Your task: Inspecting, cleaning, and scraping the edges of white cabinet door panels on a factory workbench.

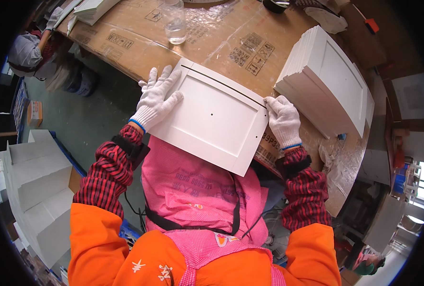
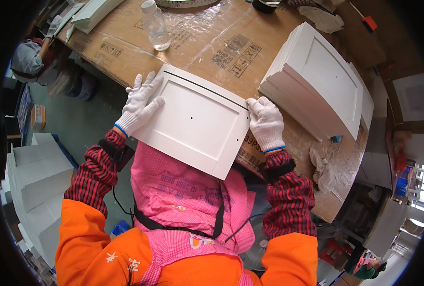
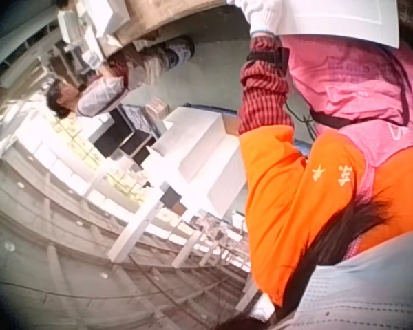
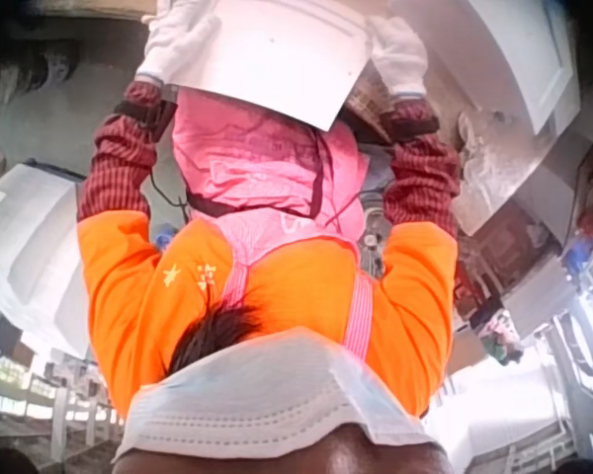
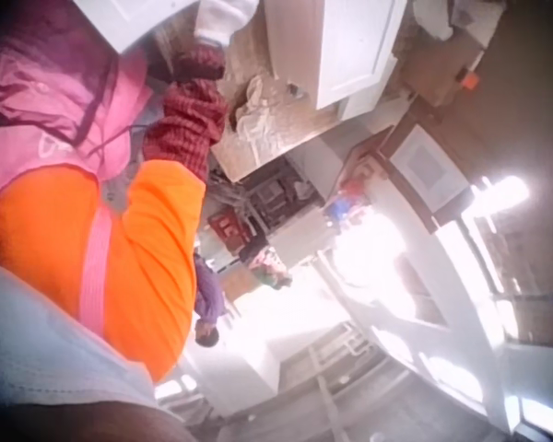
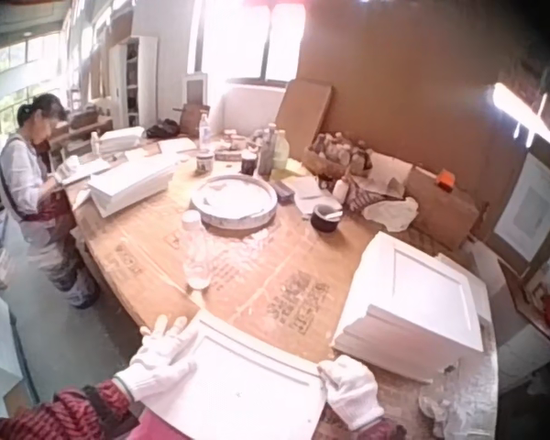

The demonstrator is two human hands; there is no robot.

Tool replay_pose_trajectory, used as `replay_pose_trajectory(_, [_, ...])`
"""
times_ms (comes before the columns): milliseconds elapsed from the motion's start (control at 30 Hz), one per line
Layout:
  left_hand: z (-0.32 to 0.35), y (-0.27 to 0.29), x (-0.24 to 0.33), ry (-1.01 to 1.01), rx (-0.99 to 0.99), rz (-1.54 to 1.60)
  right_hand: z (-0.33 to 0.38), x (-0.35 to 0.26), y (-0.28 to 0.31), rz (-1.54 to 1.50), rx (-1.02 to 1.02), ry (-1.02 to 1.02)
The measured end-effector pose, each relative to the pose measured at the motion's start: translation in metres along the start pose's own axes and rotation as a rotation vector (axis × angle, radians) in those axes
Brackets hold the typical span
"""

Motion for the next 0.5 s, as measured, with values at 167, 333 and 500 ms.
replay_pose_trajectory(167, [0.002, 0.000, -0.002, 0.002, -0.011, 0.155, -0.003, 0.001, 0.003, -0.004, -0.067, 0.036])
replay_pose_trajectory(333, [0.001, 0.001, -0.002, 0.005, -0.022, 0.176, -0.003, -0.007, 0.008, -0.009, -0.097, 0.036])
replay_pose_trajectory(500, [0.000, 0.000, -0.002, 0.024, -0.034, 0.179, 0.003, -0.008, 0.008, -0.016, -0.098, 0.073])
Point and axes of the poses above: each hand's wrist, its own z-axis away from the middle knuckle, its own y-axis out of the back of the hand, x = y × z, the point moved 2 cm from there along -z, towards the middle knuckle, and after that the axes turned 3 degrees about y, right-handed, at the moved point
